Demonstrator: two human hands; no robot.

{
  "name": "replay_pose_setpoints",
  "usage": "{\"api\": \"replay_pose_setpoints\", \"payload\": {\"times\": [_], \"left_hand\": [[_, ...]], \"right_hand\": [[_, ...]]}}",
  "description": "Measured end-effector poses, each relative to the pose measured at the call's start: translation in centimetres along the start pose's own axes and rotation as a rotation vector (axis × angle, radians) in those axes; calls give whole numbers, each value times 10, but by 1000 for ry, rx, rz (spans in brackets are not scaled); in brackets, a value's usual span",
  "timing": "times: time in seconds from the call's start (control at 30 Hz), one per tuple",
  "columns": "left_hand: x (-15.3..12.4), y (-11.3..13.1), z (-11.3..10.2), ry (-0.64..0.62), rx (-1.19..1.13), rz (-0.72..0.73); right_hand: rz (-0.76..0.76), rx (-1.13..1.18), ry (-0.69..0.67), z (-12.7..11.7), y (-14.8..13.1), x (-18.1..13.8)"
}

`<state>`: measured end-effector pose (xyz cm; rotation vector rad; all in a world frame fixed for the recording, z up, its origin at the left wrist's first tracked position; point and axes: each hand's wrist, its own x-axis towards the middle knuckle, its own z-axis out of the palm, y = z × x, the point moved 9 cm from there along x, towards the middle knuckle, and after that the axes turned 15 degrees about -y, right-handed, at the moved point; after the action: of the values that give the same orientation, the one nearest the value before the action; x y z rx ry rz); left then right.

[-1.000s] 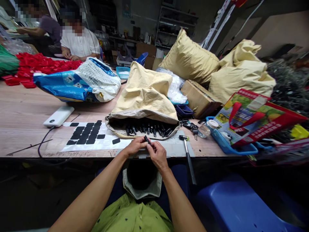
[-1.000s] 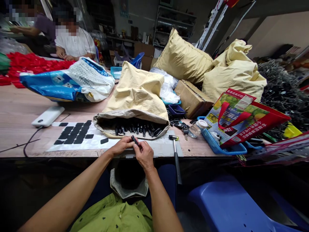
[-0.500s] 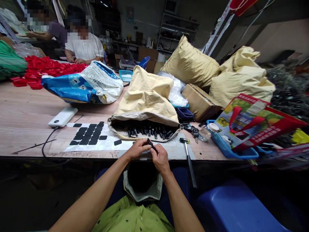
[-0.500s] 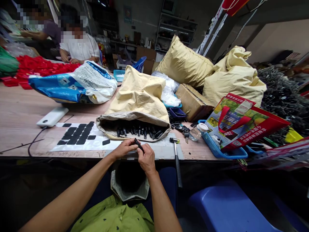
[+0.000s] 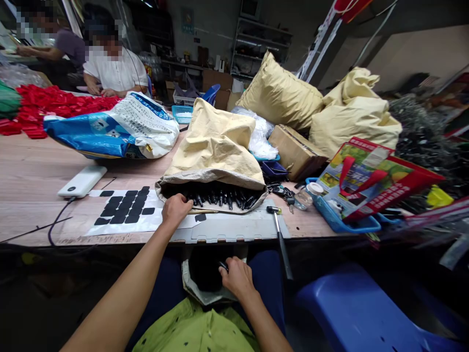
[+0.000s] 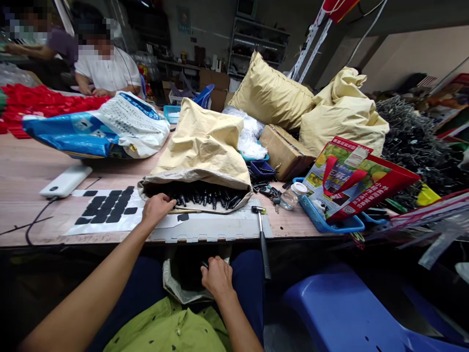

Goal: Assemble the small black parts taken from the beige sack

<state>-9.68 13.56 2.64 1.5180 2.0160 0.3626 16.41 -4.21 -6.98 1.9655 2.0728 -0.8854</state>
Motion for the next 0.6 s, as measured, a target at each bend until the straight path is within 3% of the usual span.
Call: {"api": "replay_pose_setpoints", "payload": {"times": [0.1,0.2,0.33,0.43,0.5,0.6], "left_hand": [[3,-1,4,-65,57,-116],[4,-3,5,-93,38,-132],[-4,-10,-7,20,-58,-52],[-25,-11,-15,158,-157,56],[-43,-1,-12,196,-225,195],[-69,32,14,94,-282,474]], "right_hand": [[0,16,10,-2,0,2],[-53,69,48,-13,-3,-3],[-168,192,168,-45,-4,-17],[-221,308,353,-84,12,-35],[-187,347,548,-115,35,-51],[57,252,828,-150,76,-74]]}}
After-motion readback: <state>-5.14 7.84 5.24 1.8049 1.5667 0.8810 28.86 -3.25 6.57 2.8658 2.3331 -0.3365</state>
